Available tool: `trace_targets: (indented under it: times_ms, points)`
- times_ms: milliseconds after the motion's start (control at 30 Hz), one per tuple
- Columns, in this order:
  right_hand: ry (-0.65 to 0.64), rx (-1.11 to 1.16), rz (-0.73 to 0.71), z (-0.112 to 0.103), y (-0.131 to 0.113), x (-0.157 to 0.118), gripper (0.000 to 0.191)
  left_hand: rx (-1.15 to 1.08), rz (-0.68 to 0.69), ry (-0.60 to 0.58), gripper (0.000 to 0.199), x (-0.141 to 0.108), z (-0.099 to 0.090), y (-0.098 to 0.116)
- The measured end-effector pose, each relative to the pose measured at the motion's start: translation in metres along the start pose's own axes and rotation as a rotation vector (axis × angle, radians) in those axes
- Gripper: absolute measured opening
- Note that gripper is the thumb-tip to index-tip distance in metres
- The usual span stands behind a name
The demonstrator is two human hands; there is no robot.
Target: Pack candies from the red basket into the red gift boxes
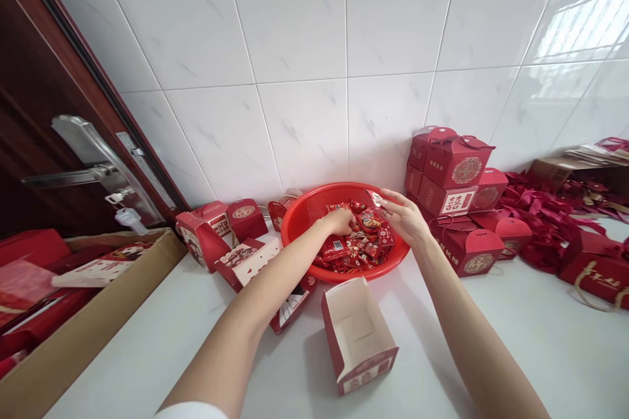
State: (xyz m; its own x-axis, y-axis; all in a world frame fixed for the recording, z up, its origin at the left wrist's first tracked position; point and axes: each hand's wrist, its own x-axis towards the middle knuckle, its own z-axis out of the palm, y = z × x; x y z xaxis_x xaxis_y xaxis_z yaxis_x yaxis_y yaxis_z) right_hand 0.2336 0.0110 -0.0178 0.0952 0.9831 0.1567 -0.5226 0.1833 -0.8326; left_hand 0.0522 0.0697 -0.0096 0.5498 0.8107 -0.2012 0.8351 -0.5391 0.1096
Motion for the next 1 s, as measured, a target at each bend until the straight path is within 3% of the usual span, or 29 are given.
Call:
trace_targets:
  times_ms: [367,800,1000]
  points:
    - [-0.007,-0.019,-0.004,0.000,-0.001,0.000,0.044,-0.052,0.062,0.022,0.056,0.013,0.017,-0.008]
    - [-0.011,-0.043,-0.018,0.000,0.000,0.001,0.037,-0.111,0.066,0.004,0.034,0.010,0.012,0.001]
    - [-0.016,-0.048,-0.010,0.000,0.000,0.001,0.035,-0.094,0.100,-0.005,0.033,0.011,0.012,0.001]
